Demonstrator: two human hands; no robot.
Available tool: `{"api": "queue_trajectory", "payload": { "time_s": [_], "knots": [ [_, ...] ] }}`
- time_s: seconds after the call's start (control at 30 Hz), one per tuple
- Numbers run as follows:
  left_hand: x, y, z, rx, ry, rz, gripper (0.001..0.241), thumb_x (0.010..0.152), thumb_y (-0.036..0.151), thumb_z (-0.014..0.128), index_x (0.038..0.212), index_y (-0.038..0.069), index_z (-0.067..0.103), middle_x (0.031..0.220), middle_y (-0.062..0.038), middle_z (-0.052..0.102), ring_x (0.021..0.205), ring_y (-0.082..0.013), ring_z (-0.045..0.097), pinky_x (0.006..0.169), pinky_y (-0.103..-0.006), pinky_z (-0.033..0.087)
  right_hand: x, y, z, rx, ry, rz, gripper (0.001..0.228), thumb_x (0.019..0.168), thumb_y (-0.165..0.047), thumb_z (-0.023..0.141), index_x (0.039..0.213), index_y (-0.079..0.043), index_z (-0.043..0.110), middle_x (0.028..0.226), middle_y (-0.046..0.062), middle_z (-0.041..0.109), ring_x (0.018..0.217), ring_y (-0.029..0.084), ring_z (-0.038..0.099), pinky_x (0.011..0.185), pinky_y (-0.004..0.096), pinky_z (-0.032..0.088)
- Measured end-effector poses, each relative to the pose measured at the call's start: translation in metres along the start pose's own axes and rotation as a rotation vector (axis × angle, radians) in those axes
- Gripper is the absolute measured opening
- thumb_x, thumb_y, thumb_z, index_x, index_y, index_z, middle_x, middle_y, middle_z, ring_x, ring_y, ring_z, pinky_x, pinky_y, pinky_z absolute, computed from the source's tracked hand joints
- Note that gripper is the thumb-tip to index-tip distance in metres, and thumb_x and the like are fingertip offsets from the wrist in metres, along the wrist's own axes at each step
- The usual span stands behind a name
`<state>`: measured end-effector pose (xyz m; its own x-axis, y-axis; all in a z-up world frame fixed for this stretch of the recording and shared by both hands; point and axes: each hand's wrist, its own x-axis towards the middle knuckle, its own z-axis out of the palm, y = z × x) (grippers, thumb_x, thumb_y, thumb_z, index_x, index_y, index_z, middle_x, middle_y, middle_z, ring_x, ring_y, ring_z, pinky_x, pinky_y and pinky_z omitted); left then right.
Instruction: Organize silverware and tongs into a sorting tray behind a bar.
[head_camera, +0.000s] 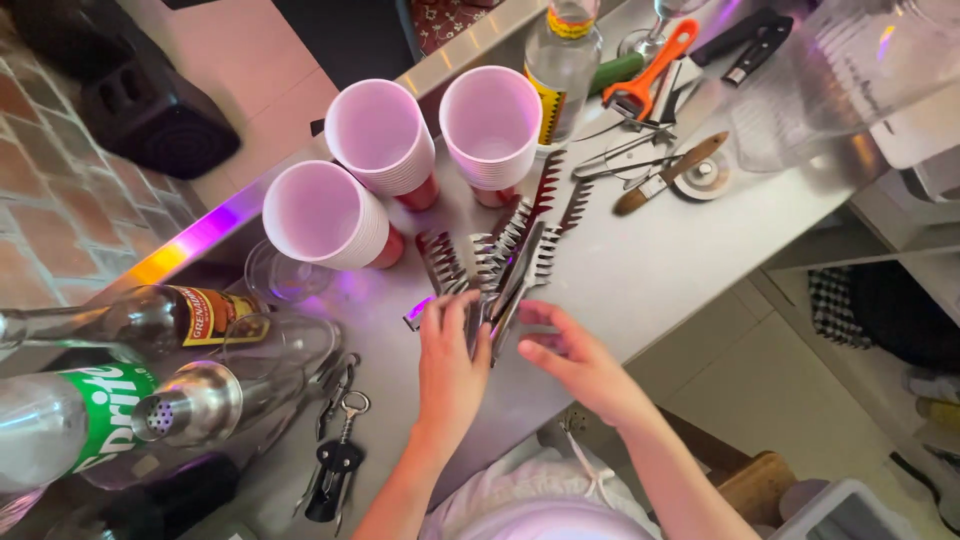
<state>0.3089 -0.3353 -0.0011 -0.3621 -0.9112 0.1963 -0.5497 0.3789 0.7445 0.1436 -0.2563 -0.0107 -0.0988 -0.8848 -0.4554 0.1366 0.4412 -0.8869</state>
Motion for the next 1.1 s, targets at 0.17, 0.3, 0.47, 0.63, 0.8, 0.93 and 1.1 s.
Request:
{"api": "queue_trajectory", "payload": {
  "time_s": [0.17,0.3,0.47,0.63,0.8,0.93,1.1],
  "knots": [
    [-0.009,-0.011,0.009,-0.182,-0.191,-0.247,0.039,0.091,0.009,0.067,0.130,0.009,0.059,0.121,-0.015,0.059,0.105,-0.0333,0.068,0.092,-0.0402,0.054,0.024,0.026,0.020,0.030,0.183,-0.078,0.079,0.090,-0.027,0.073,0.156,-0.012,0.032,0.152,0.009,0.042,0.129,0.022,0.054,0.105,0.038,0.049],
    [-0.022,-0.025,0.038,-0.208,-0.165,0.040,0.041,0.095,0.000,0.063,0.136,0.002,0.057,0.136,-0.023,0.058,0.124,-0.0426,0.060,0.102,-0.0451,0.051,0.037,0.032,0.021,-0.039,0.413,-0.023,0.096,0.086,-0.029,0.076,0.161,-0.016,0.017,0.158,0.013,0.029,0.133,0.028,0.048,0.104,0.042,0.048],
    [-0.011,-0.022,0.054,-0.011,-0.217,0.050,0.064,0.084,-0.012,0.053,0.147,-0.009,0.040,0.144,-0.033,0.047,0.129,-0.0476,0.052,0.103,-0.0485,0.048,0.049,0.041,0.022,0.014,0.454,0.030,0.095,0.086,-0.026,0.075,0.160,-0.017,0.017,0.156,0.013,0.033,0.131,0.027,0.051,0.105,0.042,0.048],
    [0.000,-0.029,0.071,0.318,-0.097,0.112,0.066,0.084,-0.003,0.057,0.147,-0.008,0.038,0.144,-0.034,0.048,0.122,-0.0451,0.054,0.102,-0.0492,0.050,0.060,0.057,0.022,0.009,0.455,0.004,0.086,0.090,-0.023,0.072,0.160,-0.016,0.022,0.156,0.014,0.035,0.126,0.027,0.055,0.106,0.040,0.048],
    [0.006,-0.033,0.078,0.258,-0.273,-0.063,0.066,0.085,0.000,0.061,0.147,-0.007,0.040,0.125,-0.023,0.057,0.110,-0.0408,0.057,0.085,-0.0456,0.054,0.058,0.061,0.024,0.083,0.412,-0.034,0.078,0.092,-0.014,0.066,0.159,-0.015,0.025,0.154,0.014,0.038,0.116,0.024,0.062,0.099,0.037,0.052],
    [0.005,-0.036,0.080,0.269,-0.345,-0.047,0.061,0.081,0.000,0.062,0.141,-0.006,0.047,0.118,-0.020,0.060,0.109,-0.0385,0.058,0.087,-0.0451,0.053,0.050,0.054,0.025,0.120,0.421,0.014,0.076,0.092,-0.014,0.065,0.156,-0.015,0.024,0.154,0.012,0.036,0.117,0.022,0.062,0.094,0.037,0.056],
    [0.005,-0.027,0.079,0.075,-0.216,0.090,0.033,0.083,0.000,0.063,0.116,0.002,0.061,0.112,-0.016,0.063,0.104,-0.0371,0.058,0.089,-0.0459,0.049,0.053,0.088,0.017,0.023,0.432,-0.059,0.066,0.100,-0.020,0.062,0.157,-0.011,0.030,0.158,0.014,0.037,0.137,0.024,0.047,0.100,0.037,0.054]
  ]
}}
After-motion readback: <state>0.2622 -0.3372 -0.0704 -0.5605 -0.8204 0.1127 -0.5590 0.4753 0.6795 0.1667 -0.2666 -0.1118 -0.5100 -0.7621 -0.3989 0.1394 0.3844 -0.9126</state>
